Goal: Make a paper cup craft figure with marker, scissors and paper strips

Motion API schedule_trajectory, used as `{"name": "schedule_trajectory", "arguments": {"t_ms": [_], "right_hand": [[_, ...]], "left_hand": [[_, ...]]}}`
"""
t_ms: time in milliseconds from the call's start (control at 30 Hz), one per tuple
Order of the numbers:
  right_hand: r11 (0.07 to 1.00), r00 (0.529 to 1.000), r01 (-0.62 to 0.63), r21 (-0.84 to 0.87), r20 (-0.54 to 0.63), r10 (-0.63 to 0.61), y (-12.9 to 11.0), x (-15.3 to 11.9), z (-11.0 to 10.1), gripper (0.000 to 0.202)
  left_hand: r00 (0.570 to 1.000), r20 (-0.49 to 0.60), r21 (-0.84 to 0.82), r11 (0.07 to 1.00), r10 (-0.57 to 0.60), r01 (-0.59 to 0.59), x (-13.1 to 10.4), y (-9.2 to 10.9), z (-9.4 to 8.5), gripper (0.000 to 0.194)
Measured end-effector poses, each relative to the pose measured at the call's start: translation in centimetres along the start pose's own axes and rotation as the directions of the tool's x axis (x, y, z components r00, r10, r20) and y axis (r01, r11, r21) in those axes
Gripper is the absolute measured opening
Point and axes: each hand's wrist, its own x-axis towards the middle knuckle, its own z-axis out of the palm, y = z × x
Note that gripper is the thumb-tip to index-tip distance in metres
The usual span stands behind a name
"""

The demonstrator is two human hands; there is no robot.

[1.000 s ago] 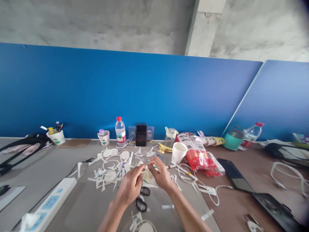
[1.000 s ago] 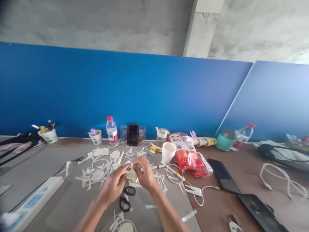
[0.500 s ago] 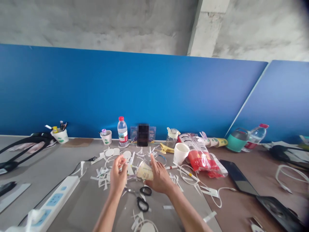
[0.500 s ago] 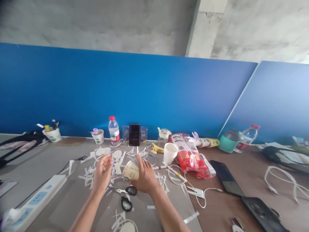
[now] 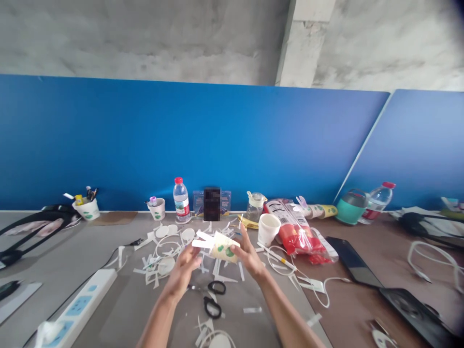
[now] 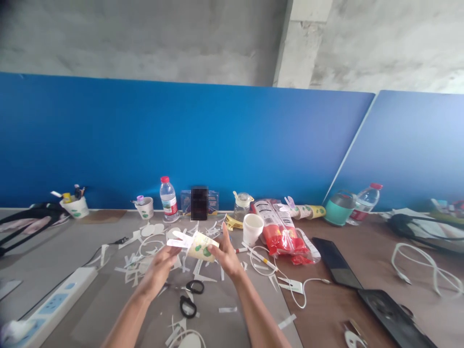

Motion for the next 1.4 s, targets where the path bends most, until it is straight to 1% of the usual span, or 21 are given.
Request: {"name": "schedule_trajectory", "arguments": {"t_ms": [67,100,133,200,233,300,333,400,467,500,567,600,733,833,900,967,1067,1167,1300,1400], "right_hand": [[0.999,1.000,0.001,-0.042,0.006,-0.001,0.1,0.0,0.0,0.086],[0.997,1.000,0.003,-0.078,0.008,-0.002,0.1,-0.1,0.0,0.086],[0.993,1.000,0.003,-0.117,0.010,-0.002,0.2,-0.2,0.0,0.084],[0.984,0.999,0.010,-0.177,0.035,-0.003,0.2,-0.2,0.0,0.080],[0.980,0.998,0.020,-0.198,0.058,-0.008,0.2,-0.3,0.0,0.077],[0.967,0.997,0.063,-0.248,0.068,-0.048,0.2,-0.2,0.0,0.071],[0.956,0.996,0.093,-0.279,0.039,-0.086,0.2,-0.1,-0.1,0.066],[0.942,0.983,0.139,-0.306,-0.074,-0.169,-0.1,0.1,-0.2,0.053],[0.955,0.961,0.167,-0.246,-0.177,-0.213,-0.6,0.3,-0.3,0.036],[0.964,0.955,0.176,-0.199,-0.202,-0.216,-1.0,0.4,-0.2,0.031],[0.972,0.957,0.184,-0.146,-0.202,-0.211,-1.6,0.2,0.4,0.029],[0.971,0.961,0.178,-0.159,-0.183,-0.207,-1.8,0.1,0.8,0.030],[0.935,0.976,0.163,-0.316,-0.087,-0.199,-2.0,-0.8,2.9,0.025],[0.916,0.977,0.143,-0.374,-0.092,-0.191,-1.5,-1.2,4.0,0.019],[0.915,0.976,0.128,-0.382,-0.114,-0.184,-1.2,-1.2,4.2,0.018],[0.919,0.981,0.107,-0.379,-0.111,-0.160,-0.9,-1.1,4.1,0.018],[0.928,0.988,0.077,-0.365,-0.097,-0.120,-0.5,-1.0,4.0,0.020],[0.936,0.987,0.065,-0.345,-0.117,-0.112,-0.2,-0.9,4.0,0.021],[0.942,0.982,0.058,-0.332,-0.153,-0.115,-0.1,-0.9,4.3,0.019],[0.942,0.979,0.045,-0.332,-0.171,-0.107,-0.3,-0.9,4.4,0.017]], "left_hand": [[0.995,0.102,0.092,0.996,-0.021,0.012,-0.5,0.4,0.8,0.043],[0.993,0.111,0.131,0.991,-0.031,0.017,-0.7,0.5,1.2,0.042],[0.995,0.098,0.158,0.987,-0.035,0.019,-0.7,0.6,1.5,0.041],[0.991,0.115,0.179,0.983,-0.071,0.050,-0.6,0.4,2.2,0.041],[0.991,0.093,0.184,0.980,-0.098,0.080,-0.5,0.0,2.4,0.042],[0.988,0.004,0.221,0.964,-0.154,0.150,-0.2,-0.9,2.6,0.043],[0.990,-0.046,0.224,0.964,-0.133,0.140,-0.1,-1.3,2.6,0.042],[0.989,-0.087,0.216,0.967,-0.123,0.139,0.1,-2.0,2.5,0.040],[0.984,-0.143,0.215,0.967,-0.103,0.133,0.2,-2.4,2.3,0.039],[0.981,-0.170,0.220,0.967,-0.091,0.127,0.2,-2.4,2.2,0.038],[0.975,-0.211,0.235,0.965,-0.065,0.115,0.4,-2.5,2.0,0.037],[0.972,-0.227,0.242,0.964,-0.055,0.111,0.5,-2.6,1.9,0.037],[0.968,-0.246,0.267,0.956,-0.050,0.118,0.7,-2.7,1.8,0.037],[0.964,-0.264,0.313,0.941,-0.042,0.127,0.7,-2.5,1.9,0.034],[0.966,-0.256,0.348,0.930,-0.028,0.119,0.6,-2.3,2.0,0.032],[0.976,-0.217,0.365,0.926,-0.017,0.097,0.6,-2.4,1.9,0.031],[0.985,-0.171,0.338,0.939,-0.005,0.064,0.7,-2.9,1.6,0.032],[0.988,-0.157,0.319,0.946,0.001,0.050,0.7,-3.3,1.5,0.035],[0.991,-0.126,0.302,0.953,0.042,-0.002,0.7,-2.8,1.8,0.035],[0.992,-0.111,0.280,0.960,0.052,-0.019,0.8,-2.3,2.1,0.035]]}}
